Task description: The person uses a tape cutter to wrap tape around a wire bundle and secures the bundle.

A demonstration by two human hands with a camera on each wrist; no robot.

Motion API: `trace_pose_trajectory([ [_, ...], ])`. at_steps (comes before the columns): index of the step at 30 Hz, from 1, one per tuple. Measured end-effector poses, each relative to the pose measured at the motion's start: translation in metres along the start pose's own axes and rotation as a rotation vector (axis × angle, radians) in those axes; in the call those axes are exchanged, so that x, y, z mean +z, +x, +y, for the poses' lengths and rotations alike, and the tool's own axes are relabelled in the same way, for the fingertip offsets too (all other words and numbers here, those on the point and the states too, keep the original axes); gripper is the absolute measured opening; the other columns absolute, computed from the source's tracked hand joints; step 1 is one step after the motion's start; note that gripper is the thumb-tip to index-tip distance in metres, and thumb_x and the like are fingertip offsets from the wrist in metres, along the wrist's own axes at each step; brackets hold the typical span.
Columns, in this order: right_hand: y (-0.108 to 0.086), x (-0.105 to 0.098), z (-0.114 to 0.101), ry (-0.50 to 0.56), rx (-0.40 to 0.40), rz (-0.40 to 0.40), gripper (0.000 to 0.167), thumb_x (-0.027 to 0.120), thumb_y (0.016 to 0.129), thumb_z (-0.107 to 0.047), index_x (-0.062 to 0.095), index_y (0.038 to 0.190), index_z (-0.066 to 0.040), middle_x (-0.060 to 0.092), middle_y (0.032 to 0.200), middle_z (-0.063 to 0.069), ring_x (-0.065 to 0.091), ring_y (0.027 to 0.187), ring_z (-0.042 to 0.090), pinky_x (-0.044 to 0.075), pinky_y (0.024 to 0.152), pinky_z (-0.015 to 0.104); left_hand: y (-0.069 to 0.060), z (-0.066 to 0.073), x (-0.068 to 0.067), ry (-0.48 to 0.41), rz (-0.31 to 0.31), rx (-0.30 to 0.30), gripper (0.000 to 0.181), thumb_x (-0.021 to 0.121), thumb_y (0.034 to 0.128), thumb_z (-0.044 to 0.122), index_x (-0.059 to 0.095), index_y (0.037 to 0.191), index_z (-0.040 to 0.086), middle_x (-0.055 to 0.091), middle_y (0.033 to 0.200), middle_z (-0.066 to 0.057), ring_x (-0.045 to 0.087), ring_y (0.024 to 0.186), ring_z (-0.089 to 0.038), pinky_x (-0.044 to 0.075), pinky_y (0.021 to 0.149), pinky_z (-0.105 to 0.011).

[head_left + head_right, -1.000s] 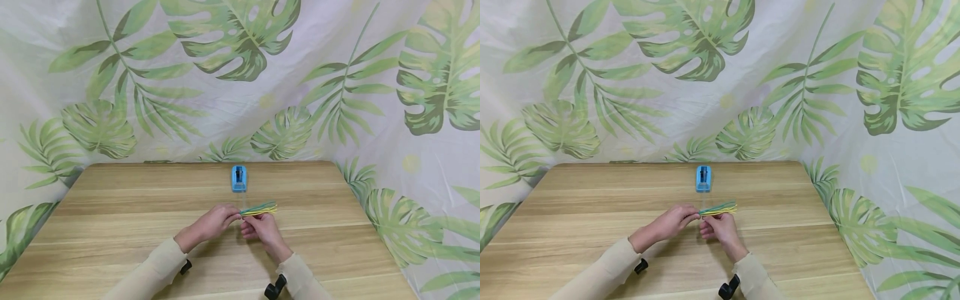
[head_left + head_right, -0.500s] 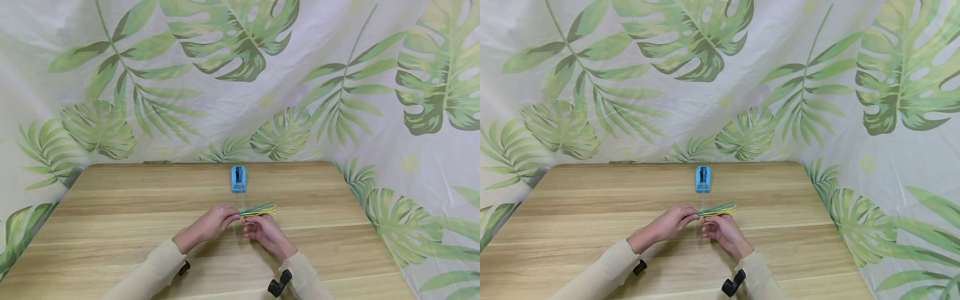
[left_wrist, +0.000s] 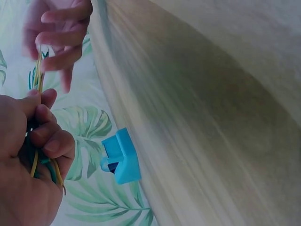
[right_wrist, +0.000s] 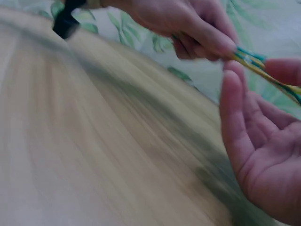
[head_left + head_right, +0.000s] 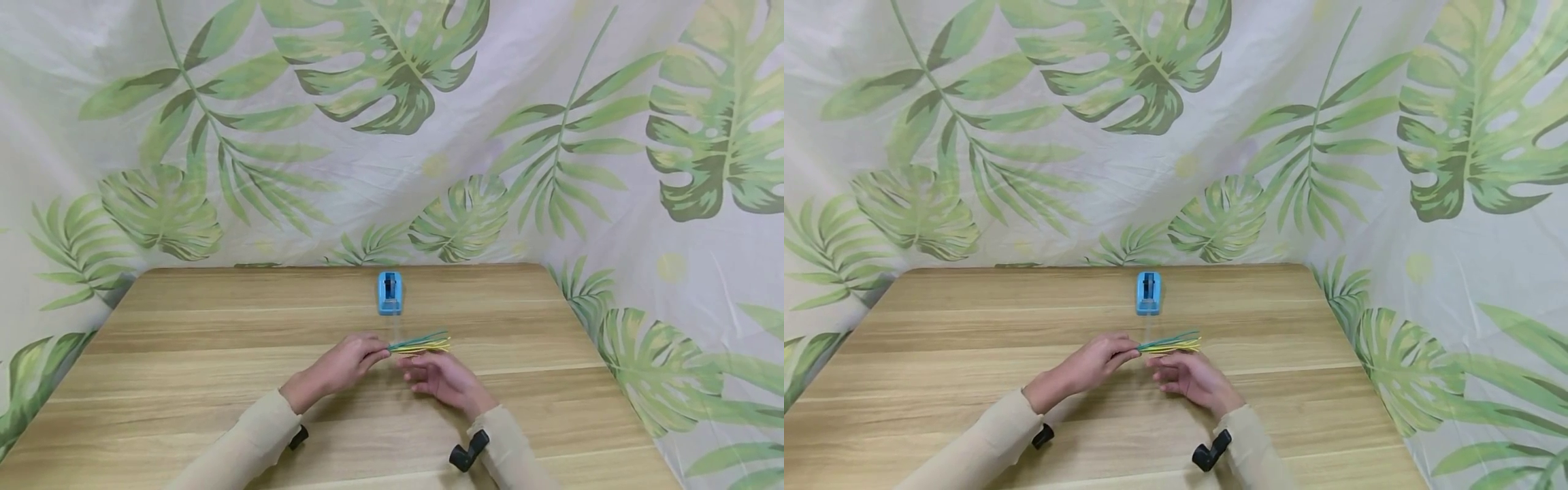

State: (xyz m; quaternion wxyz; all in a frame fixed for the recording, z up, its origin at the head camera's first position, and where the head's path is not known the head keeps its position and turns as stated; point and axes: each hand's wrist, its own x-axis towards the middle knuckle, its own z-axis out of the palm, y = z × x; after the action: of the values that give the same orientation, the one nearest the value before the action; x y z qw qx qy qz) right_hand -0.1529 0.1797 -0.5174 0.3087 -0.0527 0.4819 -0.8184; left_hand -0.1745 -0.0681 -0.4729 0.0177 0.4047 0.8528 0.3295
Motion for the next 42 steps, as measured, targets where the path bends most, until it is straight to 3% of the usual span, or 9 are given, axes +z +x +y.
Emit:
trace_pose_trajectory([
  [4, -0.001, -0.016, -0.007, -0.031, 0.060, 0.052, 0.033, 0.048, 0.106, -0.014, 0.058, 0.132, 0.004, 0.073, 0.108, 0.010, 0.069, 0.086, 0.015, 0.057, 0.074, 0.030, -0.001, -0.003, -0.001, -0.005, 0.011, 0.015, 0.022, 0.057, 0.1039, 0.015, 0.073, 0.113, 0.003, 0.068, 0.097, -0.006, 0.057, 0.083, -0.008, 0.053, 0.074, -0.028],
  [8, 0.004, -0.029, -0.019, -0.015, 0.140, 0.058, 0.067, 0.030, 0.110, -0.048, 0.053, 0.134, 0.009, 0.074, 0.103, 0.012, 0.071, 0.082, 0.015, 0.058, 0.072, 0.029, -0.001, -0.006, -0.002, 0.001, 0.014, 0.035, 0.022, 0.058, 0.1034, 0.015, 0.074, 0.113, 0.003, 0.066, 0.095, -0.004, 0.055, 0.080, -0.007, 0.052, 0.071, -0.026],
  [12, 0.012, -0.033, -0.035, -0.054, 0.255, -0.058, 0.106, 0.017, 0.097, -0.076, 0.046, 0.136, 0.018, 0.074, 0.100, 0.014, 0.072, 0.081, 0.017, 0.059, 0.069, 0.030, -0.001, -0.007, -0.003, 0.023, 0.011, 0.058, 0.022, 0.059, 0.1029, 0.015, 0.074, 0.116, 0.004, 0.065, 0.098, 0.000, 0.057, 0.083, -0.006, 0.053, 0.074, -0.025],
  [15, 0.018, -0.033, -0.047, -0.125, 0.313, -0.159, 0.115, 0.016, 0.093, -0.081, 0.044, 0.134, 0.023, 0.074, 0.095, 0.013, 0.072, 0.078, 0.016, 0.058, 0.065, 0.028, -0.002, -0.008, -0.003, 0.060, 0.013, 0.067, 0.023, 0.060, 0.1024, 0.016, 0.074, 0.117, 0.006, 0.065, 0.100, 0.003, 0.059, 0.085, -0.005, 0.054, 0.075, -0.025],
  [23, 0.024, -0.027, -0.060, -0.298, 0.381, -0.289, 0.095, 0.028, 0.102, -0.066, 0.049, 0.129, 0.023, 0.073, 0.083, 0.009, 0.071, 0.069, 0.015, 0.057, 0.056, 0.026, -0.003, -0.011, -0.003, 0.120, 0.025, 0.113, 0.020, 0.064, 0.1001, 0.015, 0.076, 0.114, 0.008, 0.059, 0.089, 0.008, 0.052, 0.072, -0.002, 0.050, 0.063, -0.018],
  [32, 0.024, -0.024, -0.061, -0.433, 0.341, -0.170, 0.061, 0.050, 0.106, -0.040, 0.058, 0.123, 0.017, 0.068, 0.073, 0.003, 0.064, 0.061, 0.009, 0.054, 0.053, 0.022, -0.002, -0.012, -0.007, 0.160, -0.001, 0.133, 0.019, 0.065, 0.0996, 0.015, 0.076, 0.112, 0.008, 0.047, 0.079, 0.011, 0.043, 0.065, -0.002, 0.041, 0.053, -0.017],
  [37, 0.023, -0.019, -0.061, -0.430, 0.314, -0.125, 0.046, 0.055, 0.105, -0.022, 0.056, 0.123, 0.020, 0.067, 0.071, 0.002, 0.062, 0.061, 0.007, 0.054, 0.055, 0.021, -0.002, -0.011, -0.007, 0.199, 0.007, 0.161, 0.018, 0.066, 0.0991, 0.016, 0.076, 0.112, 0.009, 0.047, 0.079, 0.010, 0.042, 0.065, -0.002, 0.040, 0.054, -0.016],
  [42, 0.021, -0.016, -0.057, -0.415, 0.285, -0.072, 0.037, 0.058, 0.103, -0.014, 0.060, 0.121, 0.018, 0.068, 0.073, 0.003, 0.064, 0.063, 0.008, 0.055, 0.058, 0.021, -0.003, -0.011, -0.005, 0.247, 0.044, 0.171, 0.020, 0.069, 0.0964, 0.016, 0.077, 0.114, 0.010, 0.050, 0.079, 0.009, 0.041, 0.064, -0.002, 0.040, 0.054, -0.015],
])
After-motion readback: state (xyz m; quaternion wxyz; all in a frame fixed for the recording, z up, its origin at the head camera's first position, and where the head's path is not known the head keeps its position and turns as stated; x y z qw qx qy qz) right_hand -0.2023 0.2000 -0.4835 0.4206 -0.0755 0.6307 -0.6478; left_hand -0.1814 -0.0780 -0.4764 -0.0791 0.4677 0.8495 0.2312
